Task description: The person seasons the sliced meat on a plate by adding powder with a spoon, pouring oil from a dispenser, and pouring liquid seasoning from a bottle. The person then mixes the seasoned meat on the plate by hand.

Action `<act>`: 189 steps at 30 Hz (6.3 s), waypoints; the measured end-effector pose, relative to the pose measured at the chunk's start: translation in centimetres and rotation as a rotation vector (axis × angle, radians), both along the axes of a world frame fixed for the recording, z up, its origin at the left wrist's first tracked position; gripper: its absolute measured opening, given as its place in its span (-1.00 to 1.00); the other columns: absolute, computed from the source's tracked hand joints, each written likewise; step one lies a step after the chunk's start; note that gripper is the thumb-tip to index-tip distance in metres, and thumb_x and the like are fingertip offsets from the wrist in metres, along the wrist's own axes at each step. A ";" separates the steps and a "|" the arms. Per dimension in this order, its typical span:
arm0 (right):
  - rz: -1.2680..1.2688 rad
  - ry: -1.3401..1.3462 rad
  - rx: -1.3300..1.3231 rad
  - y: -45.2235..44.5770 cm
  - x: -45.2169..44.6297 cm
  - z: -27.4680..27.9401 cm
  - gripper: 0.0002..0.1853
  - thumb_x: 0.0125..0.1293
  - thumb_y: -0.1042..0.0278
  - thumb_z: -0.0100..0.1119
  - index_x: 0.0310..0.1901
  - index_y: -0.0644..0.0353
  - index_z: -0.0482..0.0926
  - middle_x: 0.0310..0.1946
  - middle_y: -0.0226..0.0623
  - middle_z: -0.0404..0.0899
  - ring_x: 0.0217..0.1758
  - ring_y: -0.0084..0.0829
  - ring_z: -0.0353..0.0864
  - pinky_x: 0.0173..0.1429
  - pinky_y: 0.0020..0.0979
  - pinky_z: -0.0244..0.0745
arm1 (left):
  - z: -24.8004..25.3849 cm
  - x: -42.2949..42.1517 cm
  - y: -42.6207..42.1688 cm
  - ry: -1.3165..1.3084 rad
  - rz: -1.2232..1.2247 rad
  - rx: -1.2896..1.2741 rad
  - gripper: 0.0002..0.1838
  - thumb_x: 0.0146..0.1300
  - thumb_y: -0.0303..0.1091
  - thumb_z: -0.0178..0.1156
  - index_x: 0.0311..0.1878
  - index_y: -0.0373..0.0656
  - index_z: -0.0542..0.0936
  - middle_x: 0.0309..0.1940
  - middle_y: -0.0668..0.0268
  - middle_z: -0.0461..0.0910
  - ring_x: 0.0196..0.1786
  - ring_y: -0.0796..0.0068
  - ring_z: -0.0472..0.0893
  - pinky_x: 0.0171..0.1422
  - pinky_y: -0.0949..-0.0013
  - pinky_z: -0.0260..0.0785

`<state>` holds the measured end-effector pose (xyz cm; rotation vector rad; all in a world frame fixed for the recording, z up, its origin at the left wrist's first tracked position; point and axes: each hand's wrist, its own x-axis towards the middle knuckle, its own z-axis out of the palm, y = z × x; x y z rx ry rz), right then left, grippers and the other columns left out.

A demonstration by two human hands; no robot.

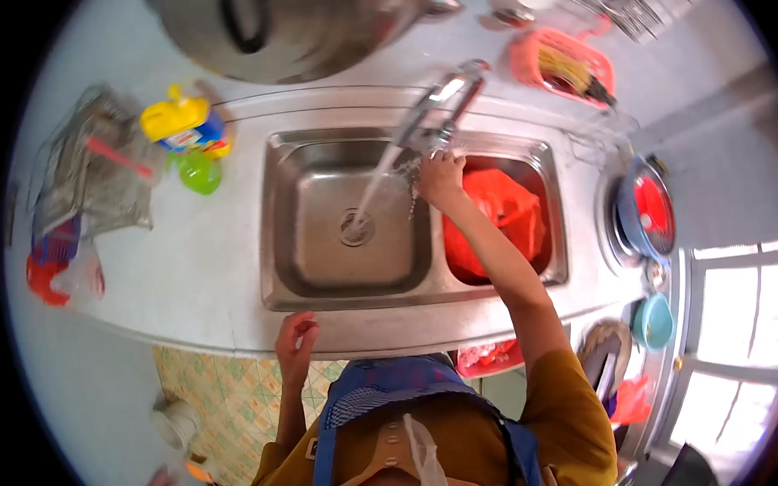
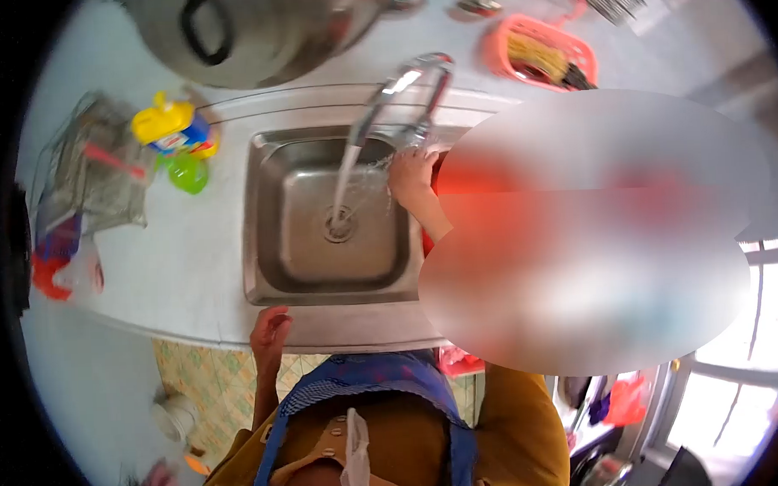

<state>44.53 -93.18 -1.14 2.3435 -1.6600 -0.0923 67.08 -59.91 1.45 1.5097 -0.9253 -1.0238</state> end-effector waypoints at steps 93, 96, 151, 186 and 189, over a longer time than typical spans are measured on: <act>-1.052 -1.109 0.125 78.3 -61.4 -0.5 -0.26 -0.25 0.27 0.43 0.10 0.08 0.40 0.06 0.06 0.31 -0.06 -0.05 0.47 0.02 -0.23 0.44 | -12.0 -71.5 29.8 0.233 -1.698 0.608 -0.56 0.11 -0.48 0.10 0.10 -0.24 0.37 -0.19 0.27 0.52 -0.27 0.54 0.56 -0.24 0.52 0.50; -1.158 -0.964 0.005 77.4 -60.4 -2.0 -0.22 -0.31 0.25 0.45 0.11 -0.02 0.42 0.15 -0.02 0.25 0.02 0.01 0.36 0.05 -0.15 0.39 | -11.4 -71.4 29.6 0.217 -1.691 0.616 -0.59 0.10 -0.49 0.10 0.07 -0.24 0.40 -0.18 0.27 0.52 -0.27 0.54 0.56 -0.24 0.52 0.50; -0.944 -0.692 -0.017 77.8 -59.1 -3.1 -0.33 -0.17 0.40 0.35 0.11 -0.15 0.43 0.18 -0.24 0.24 0.08 -0.02 0.36 0.04 -0.18 0.42 | -10.8 -71.8 29.4 0.178 -1.688 0.627 -0.56 0.09 -0.52 0.13 0.09 -0.23 0.38 -0.25 0.29 0.55 -0.31 0.53 0.56 -0.26 0.50 0.50; -1.268 -0.968 -0.070 77.8 -59.5 -3.0 -0.33 -0.17 0.15 0.39 0.08 -0.04 0.40 0.04 -0.02 0.31 0.04 -0.05 0.39 0.11 -0.16 0.32 | -11.6 -71.8 29.4 0.206 -1.695 0.649 -0.54 0.06 -0.52 0.13 0.10 -0.22 0.39 -0.22 0.28 0.54 -0.26 0.51 0.57 -0.23 0.51 0.50; -1.453 -0.663 -0.087 75.1 -58.4 -3.9 -0.31 -0.19 0.13 0.41 0.09 -0.08 0.39 0.02 -0.03 0.30 0.05 0.02 0.34 0.14 -0.13 0.29 | -11.6 -71.9 29.1 0.251 -1.707 0.670 -0.50 0.04 -0.53 0.13 0.12 -0.23 0.36 -0.22 0.25 0.56 -0.26 0.49 0.59 -0.23 0.50 0.51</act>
